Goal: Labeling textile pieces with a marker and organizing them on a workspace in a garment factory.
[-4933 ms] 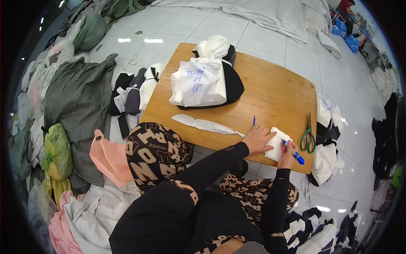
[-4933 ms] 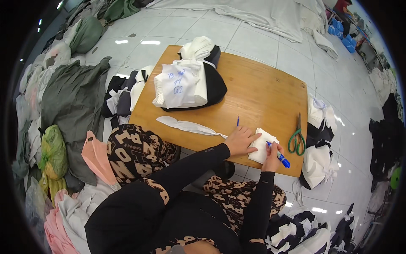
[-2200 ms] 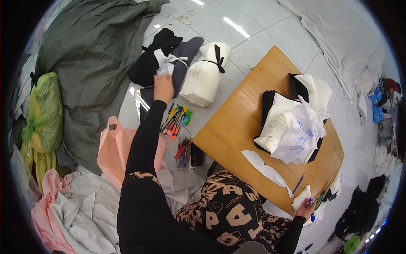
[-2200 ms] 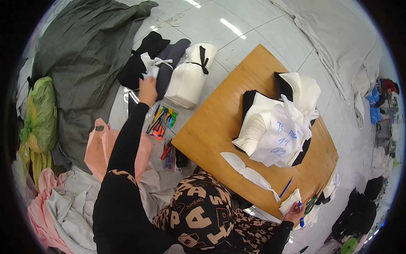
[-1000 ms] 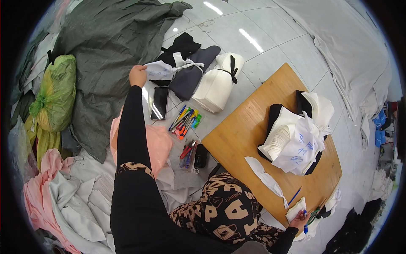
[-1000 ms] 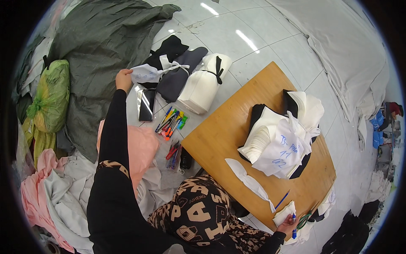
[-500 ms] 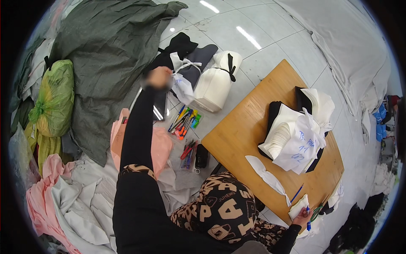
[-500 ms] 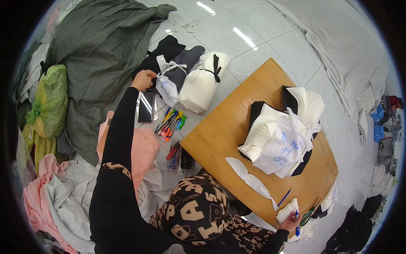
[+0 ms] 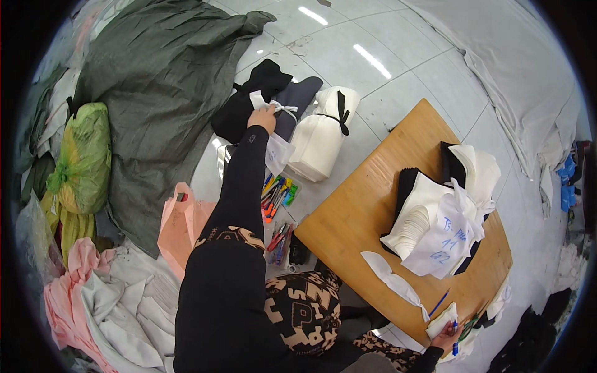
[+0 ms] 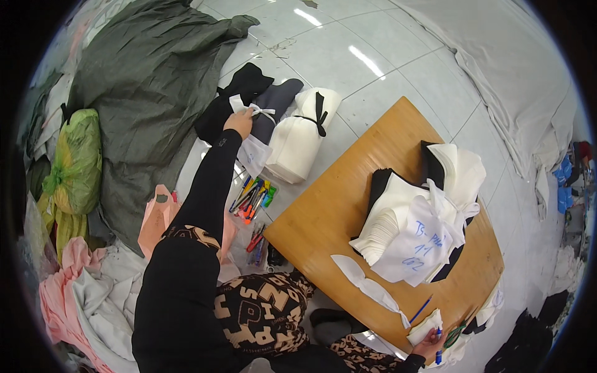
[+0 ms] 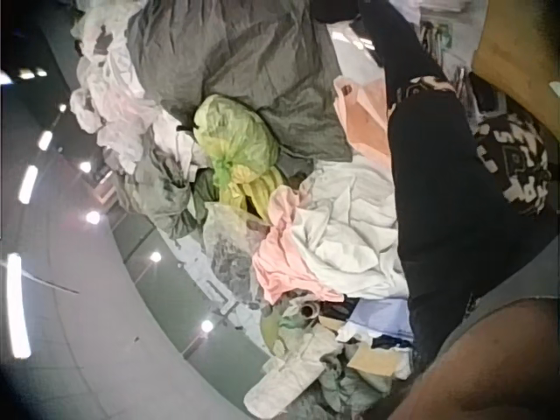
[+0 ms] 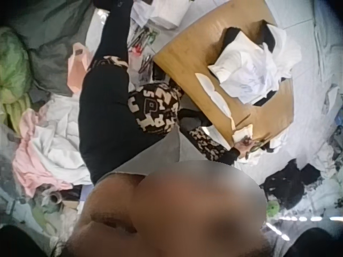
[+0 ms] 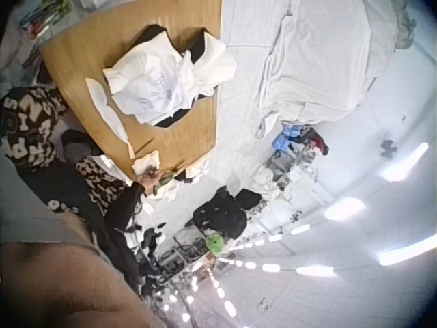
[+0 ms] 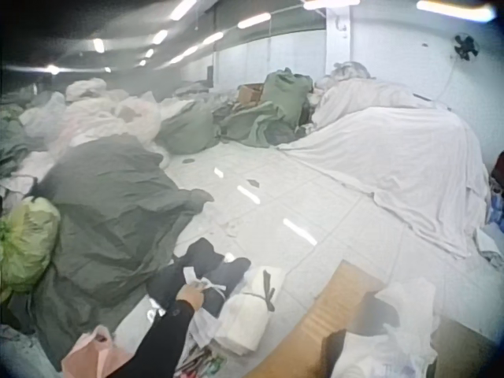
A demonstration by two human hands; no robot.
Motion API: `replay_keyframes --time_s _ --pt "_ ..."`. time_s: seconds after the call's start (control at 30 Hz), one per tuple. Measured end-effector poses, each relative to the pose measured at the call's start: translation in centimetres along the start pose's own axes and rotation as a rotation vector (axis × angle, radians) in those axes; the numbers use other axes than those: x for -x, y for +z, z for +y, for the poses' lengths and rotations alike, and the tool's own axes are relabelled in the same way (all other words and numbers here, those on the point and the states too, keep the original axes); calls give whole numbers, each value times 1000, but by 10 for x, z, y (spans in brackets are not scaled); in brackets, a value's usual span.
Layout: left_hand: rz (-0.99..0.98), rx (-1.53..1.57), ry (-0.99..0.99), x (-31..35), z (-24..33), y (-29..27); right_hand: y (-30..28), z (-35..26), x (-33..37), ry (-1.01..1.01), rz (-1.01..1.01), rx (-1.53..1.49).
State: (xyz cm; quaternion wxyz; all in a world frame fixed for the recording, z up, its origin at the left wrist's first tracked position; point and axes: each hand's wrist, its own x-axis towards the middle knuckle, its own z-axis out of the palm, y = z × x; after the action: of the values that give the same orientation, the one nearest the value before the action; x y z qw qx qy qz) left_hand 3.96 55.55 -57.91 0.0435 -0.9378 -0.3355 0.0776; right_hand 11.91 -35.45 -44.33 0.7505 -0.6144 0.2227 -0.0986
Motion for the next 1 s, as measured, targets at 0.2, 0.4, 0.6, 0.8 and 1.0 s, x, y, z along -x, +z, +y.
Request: replay_keyframes --time_s 0.2,0.4,0.6,0.8,1.0 --pt "-107 -309 57 8 -33 5 29 0 2 43 36 -15" --pt "-76 -469 245 -21 -35 4 25 -6 5 50 47 -10" --pt "56 -160 22 -31 -71 20 41 1 7 78 65 -35" --pt "74 -197 123 -14 -80 3 41 0 8 64 49 -18" --pt "190 79 61 28 -97 -21 40 -4 7 66 5 -11"
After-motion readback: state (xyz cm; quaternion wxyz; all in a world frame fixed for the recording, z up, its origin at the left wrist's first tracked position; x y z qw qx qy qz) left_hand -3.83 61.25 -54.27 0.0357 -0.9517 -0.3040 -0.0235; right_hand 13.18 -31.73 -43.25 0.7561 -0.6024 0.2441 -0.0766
